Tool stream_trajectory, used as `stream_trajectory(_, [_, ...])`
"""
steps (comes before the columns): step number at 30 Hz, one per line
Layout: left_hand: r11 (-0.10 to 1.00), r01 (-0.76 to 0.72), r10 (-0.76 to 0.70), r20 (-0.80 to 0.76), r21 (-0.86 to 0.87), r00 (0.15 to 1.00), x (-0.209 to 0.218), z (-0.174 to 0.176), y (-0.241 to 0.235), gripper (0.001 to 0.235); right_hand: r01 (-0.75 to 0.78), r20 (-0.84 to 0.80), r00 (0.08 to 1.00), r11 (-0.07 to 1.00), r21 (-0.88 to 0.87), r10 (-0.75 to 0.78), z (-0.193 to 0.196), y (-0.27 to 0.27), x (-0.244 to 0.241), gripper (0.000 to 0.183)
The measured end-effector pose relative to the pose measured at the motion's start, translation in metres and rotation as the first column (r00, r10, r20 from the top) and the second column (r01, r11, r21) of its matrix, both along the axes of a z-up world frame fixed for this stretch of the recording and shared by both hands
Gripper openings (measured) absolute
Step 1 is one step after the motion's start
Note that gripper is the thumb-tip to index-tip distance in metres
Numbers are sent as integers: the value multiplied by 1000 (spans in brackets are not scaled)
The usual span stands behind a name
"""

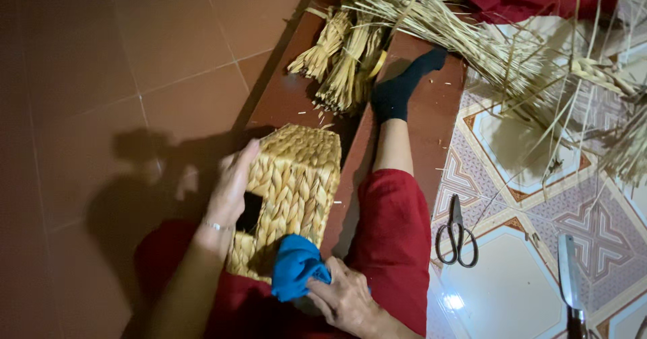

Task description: The person wipes a woven basket with a blue cloth, then uses a knife to trim protruding fibers, and continues wiping the basket surfaces. The basket is rotated to access different sides.

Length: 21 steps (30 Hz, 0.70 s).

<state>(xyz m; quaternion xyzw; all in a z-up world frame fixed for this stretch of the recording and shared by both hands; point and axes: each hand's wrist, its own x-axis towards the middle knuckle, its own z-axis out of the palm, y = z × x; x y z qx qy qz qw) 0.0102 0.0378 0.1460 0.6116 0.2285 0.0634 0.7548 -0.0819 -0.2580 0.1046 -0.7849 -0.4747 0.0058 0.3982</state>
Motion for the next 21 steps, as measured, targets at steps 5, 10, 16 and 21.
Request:
stream_trajectory(5, [984, -129, 106, 181, 122, 978, -26, -7, -8, 26, 93, -129, 989, 979, 180, -70, 0, -16, -2, 25])
stream_trajectory(10, [957, -211, 100, 456, 199, 884, -51, -14, -13, 44, 187, -235, 966, 923, 337, -110, 1, -19, -10, 24])
stream_trajectory(16, [952, -294, 295, 505, -84, 811, -43, -16, -44, 24, 283, -388, 915, 862, 421, -111, -1, -21, -28, 20])
stream_trajectory(21, [978, -196, 201, 533, -67, 822, -20, -30, -80, 34, 330, -494, 867, 820, 468, -67, -25, -37, -41, 23])
